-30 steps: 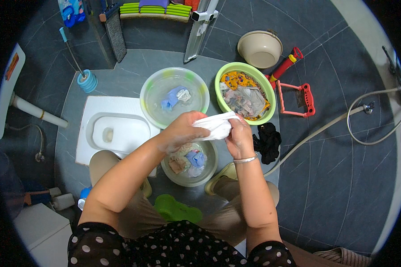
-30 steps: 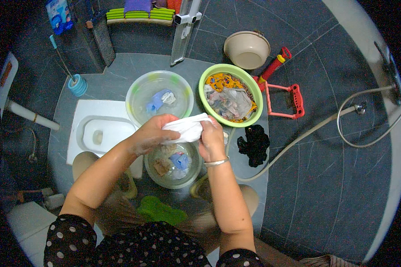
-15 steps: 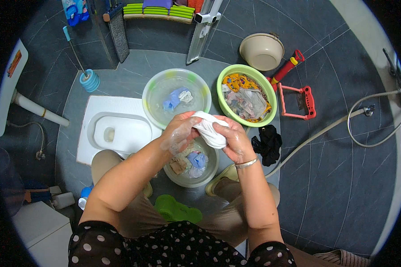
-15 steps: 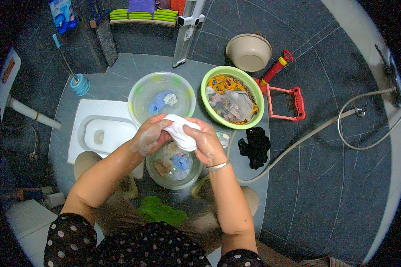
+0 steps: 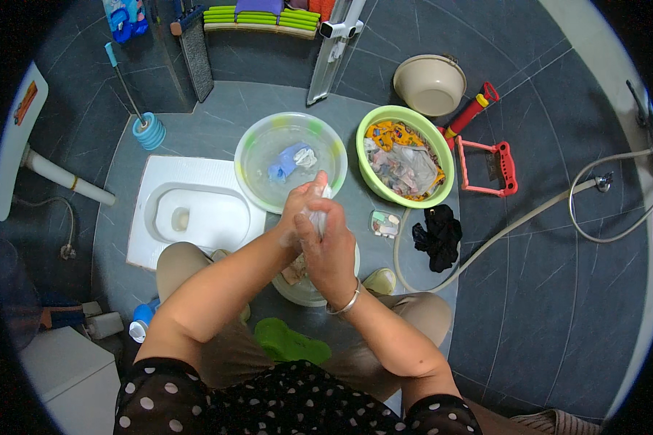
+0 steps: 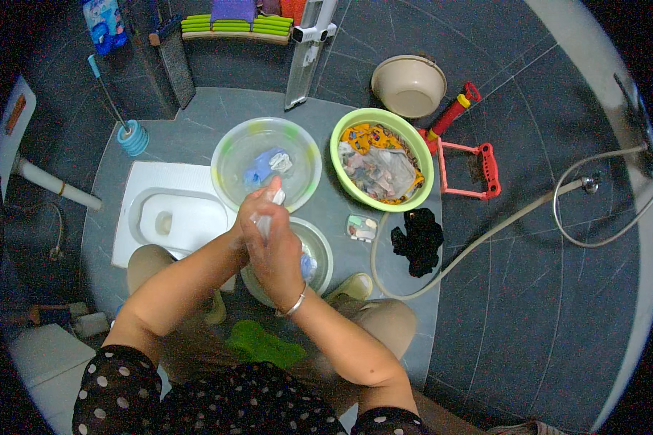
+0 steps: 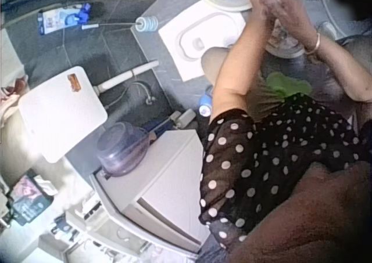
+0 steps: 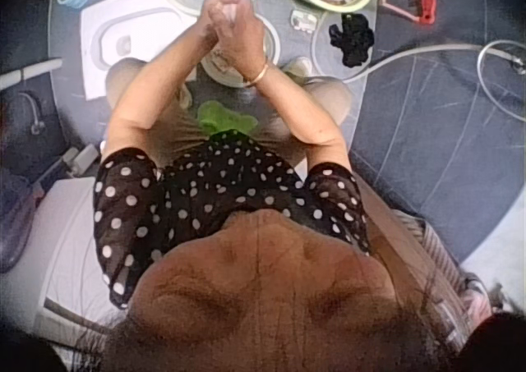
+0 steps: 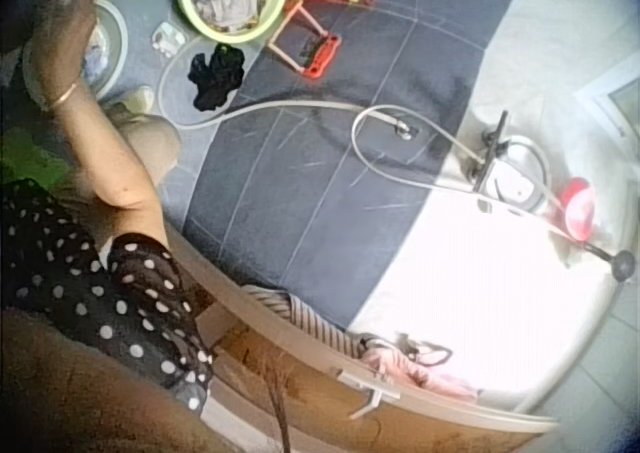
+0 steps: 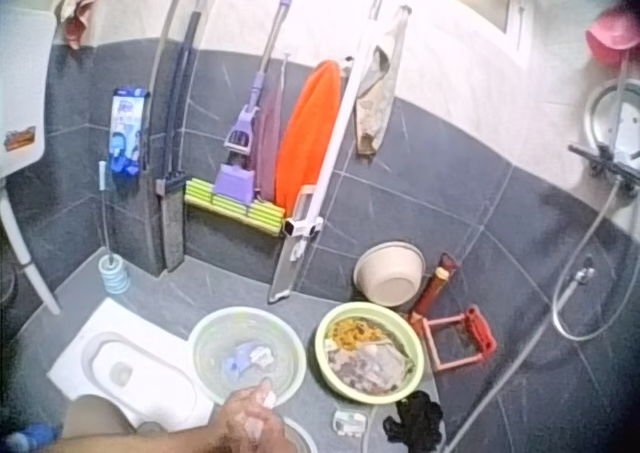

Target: The person washes laundry by hand in a basin, rubbing soap onto a white cloth and a blue sock before scrubbing them together.

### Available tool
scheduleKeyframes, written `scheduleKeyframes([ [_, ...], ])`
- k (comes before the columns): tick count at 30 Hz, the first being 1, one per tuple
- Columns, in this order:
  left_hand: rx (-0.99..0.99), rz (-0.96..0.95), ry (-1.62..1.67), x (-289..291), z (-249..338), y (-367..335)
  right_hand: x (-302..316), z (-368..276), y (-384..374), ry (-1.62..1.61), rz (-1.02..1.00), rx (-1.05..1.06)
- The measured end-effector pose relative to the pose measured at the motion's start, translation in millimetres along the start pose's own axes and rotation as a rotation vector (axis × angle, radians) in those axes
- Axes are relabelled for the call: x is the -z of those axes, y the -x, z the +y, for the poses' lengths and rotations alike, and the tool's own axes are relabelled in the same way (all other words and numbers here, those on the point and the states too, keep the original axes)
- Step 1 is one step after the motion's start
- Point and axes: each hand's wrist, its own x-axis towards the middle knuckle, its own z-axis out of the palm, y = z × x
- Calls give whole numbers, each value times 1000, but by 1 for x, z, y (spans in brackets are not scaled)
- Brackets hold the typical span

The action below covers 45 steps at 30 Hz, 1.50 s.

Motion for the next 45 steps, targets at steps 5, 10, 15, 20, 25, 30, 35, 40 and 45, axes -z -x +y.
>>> scheduleKeyframes([
  [5,-361,-109,-177,-22,-37,21,-3,66,-30,95,120,201],
  [10,138,193,-102,-28,-21,20,-2,76,-46,14,208,-128],
  [15,-190,143,-422,5,-5,3,-16,29,-13,152,141,91],
  [20,78,137,79,5,-13,-7,-13,8,5,69,49,405],
  [25,-281,46,-901,12,-50,10,-20,37,-12,163,146,248],
  [30,316,202,-41,-39,-19,22,-2,94,-44,23,275,-20],
  [35,76,259,-202,10,-23,4,-22,48,-18,14,161,-144],
  [40,78,128,-15,7,-9,0,-19,22,13,71,21,103],
  [45,201,-147,292,-4,-3,17,-22,32,-18,64,196,209],
])
